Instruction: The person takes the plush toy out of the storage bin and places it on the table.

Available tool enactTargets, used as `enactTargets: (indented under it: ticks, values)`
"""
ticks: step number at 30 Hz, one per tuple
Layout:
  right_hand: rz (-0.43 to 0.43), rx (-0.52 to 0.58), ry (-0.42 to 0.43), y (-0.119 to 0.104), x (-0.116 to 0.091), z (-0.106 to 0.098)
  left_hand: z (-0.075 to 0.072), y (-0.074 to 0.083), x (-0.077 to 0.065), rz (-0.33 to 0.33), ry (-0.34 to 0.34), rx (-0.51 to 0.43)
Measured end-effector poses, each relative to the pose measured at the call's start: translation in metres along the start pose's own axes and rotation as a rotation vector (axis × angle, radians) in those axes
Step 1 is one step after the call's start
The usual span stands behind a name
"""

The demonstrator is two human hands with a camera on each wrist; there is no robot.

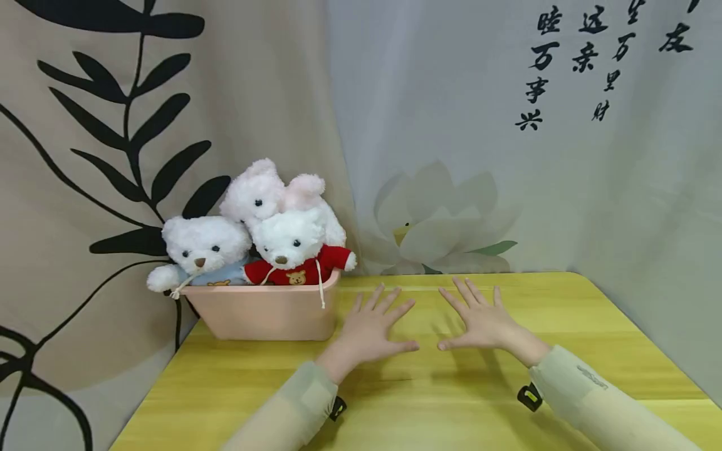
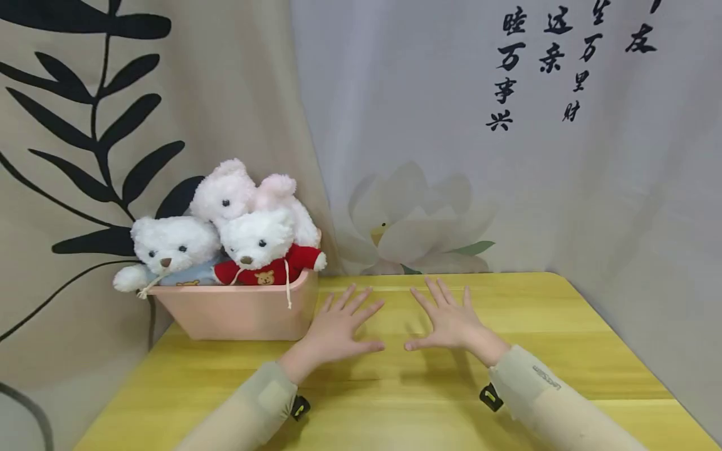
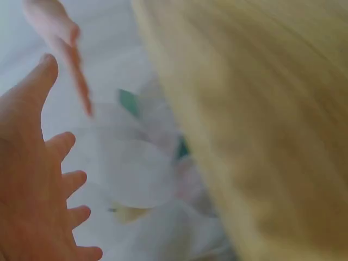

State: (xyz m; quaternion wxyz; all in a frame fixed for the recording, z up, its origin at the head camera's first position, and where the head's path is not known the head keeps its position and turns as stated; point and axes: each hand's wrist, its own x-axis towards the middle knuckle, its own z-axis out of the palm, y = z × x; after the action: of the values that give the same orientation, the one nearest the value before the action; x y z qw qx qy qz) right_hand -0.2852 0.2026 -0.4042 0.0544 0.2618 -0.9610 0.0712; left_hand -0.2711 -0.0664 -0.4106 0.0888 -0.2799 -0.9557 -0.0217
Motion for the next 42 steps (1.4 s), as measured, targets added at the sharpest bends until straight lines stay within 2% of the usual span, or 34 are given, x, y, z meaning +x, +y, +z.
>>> enactTargets:
  ticks: [2,5,7,10,15,17,19,22,27,31,35,42]
  values:
    - [-0.021,0.003,0.011,-0.004,0.005,-0.002,-0.011,0.002,-0.009,0.016,0.046,0.036]
    - [-0.052,0.004,0.042,-0.010,0.015,-0.009,-0.031,0.000,-0.026,0.034,0.167,0.074]
    - [-0.074,-0.006,0.071,-0.016,0.023,-0.016,-0.044,-0.007,-0.037,0.026,0.268,0.083]
    - [-0.110,-0.030,0.117,-0.026,0.038,-0.027,-0.054,-0.026,-0.055,-0.008,0.416,0.075]
    - [-0.169,-0.029,0.162,-0.052,0.065,-0.052,-0.056,-0.072,-0.081,-0.088,0.631,0.041]
    - [-0.195,-0.012,0.177,-0.064,0.077,-0.062,-0.055,-0.089,-0.089,-0.097,0.739,0.053]
    - [-0.219,-0.010,0.196,-0.077,0.088,-0.072,-0.052,-0.104,-0.095,-0.101,0.843,0.087]
    - [-0.264,-0.018,0.246,-0.095,0.103,-0.085,-0.047,-0.122,-0.099,-0.105,0.953,0.118]
    - [-0.367,-0.031,0.283,-0.128,0.125,-0.097,-0.038,-0.146,-0.105,-0.139,0.972,0.149]
    - [-0.440,-0.034,0.283,-0.154,0.144,-0.097,-0.027,-0.157,-0.104,-0.140,0.961,0.169]
    - [-0.466,-0.062,0.283,-0.176,0.158,-0.096,-0.019,-0.161,-0.101,-0.149,0.948,0.128]
    - [-0.471,-0.117,0.235,-0.206,0.181,-0.092,-0.012,-0.162,-0.102,-0.159,0.994,0.026]
